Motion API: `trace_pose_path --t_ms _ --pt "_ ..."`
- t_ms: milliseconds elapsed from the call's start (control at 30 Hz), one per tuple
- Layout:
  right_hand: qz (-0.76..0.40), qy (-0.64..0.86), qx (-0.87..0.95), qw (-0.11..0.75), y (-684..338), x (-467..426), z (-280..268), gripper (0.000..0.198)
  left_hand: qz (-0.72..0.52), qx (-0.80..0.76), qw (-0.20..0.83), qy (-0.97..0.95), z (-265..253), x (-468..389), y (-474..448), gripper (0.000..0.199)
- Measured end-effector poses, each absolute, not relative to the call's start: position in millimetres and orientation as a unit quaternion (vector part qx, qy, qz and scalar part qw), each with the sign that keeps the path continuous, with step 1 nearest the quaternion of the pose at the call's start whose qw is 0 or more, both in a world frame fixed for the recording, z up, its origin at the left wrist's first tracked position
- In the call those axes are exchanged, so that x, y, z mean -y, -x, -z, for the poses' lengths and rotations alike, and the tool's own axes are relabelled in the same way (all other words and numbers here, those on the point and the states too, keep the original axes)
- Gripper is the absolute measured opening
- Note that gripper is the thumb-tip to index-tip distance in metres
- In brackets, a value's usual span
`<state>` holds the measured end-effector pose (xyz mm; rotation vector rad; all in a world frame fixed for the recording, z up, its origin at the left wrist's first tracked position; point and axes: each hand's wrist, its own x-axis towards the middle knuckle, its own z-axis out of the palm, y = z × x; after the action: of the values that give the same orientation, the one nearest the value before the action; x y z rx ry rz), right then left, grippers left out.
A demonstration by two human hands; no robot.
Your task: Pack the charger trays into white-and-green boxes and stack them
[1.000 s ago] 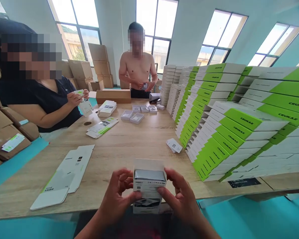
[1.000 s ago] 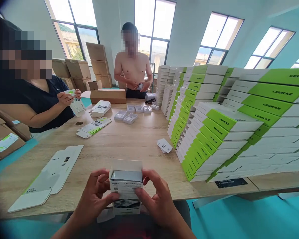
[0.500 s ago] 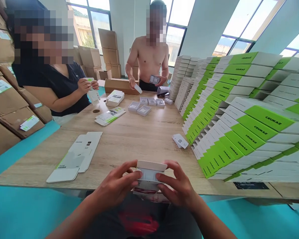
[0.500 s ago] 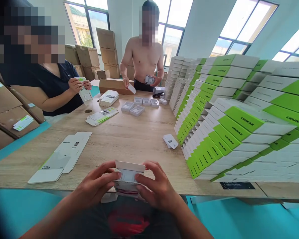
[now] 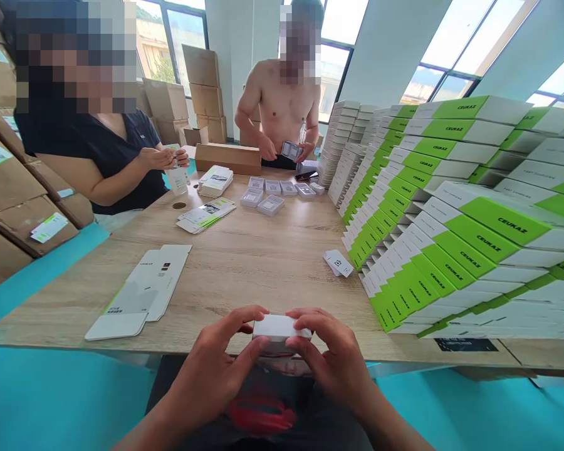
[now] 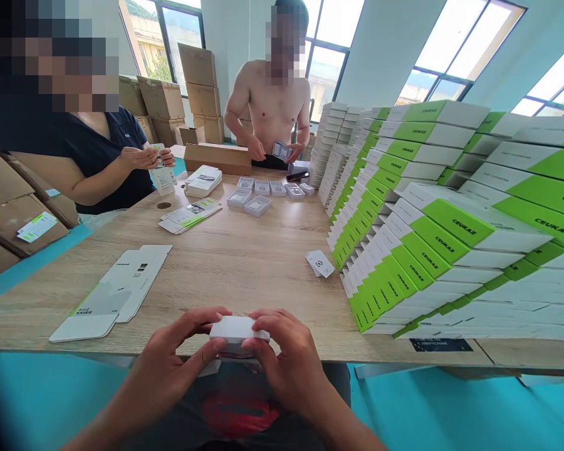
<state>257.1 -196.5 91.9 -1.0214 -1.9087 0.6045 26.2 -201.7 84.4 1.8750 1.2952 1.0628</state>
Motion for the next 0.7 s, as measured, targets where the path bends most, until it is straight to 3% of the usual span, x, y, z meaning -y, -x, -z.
trace_pose_path --t_ms 67,133,300,500,600,700 --pt "-0.261 0.427 0.742 0.446 -254 198 -92 0.005 -0.417 -0.492 0.350 -0.680 -86 204 -32 0.030" --pt "-0.265 0.432 0.737 0.447 -254 198 -91 0.002 -0.439 -0.467 0.363 -0.676 -88 205 -35 0.024" --pt "-0.190 0.356 0.796 0.451 -265 193 -85 0.007 -0.456 -0.436 0.321 -0.706 -90 204 -32 0.018" --pt "-0.119 0.280 0.859 0.412 -274 185 -75 0.020 -0.463 -0.317 0.160 -0.812 -54 186 -17 0.039" --pt "-0.131 0.328 0.840 0.413 -276 189 -75 0.016 -0.486 -0.319 0.182 -0.793 -27 188 -24 0.055" --pt "-0.118 0.406 0.826 0.373 -281 196 -83 0.039 -0.491 -0.403 0.224 -0.739 -8 191 -44 0.055"
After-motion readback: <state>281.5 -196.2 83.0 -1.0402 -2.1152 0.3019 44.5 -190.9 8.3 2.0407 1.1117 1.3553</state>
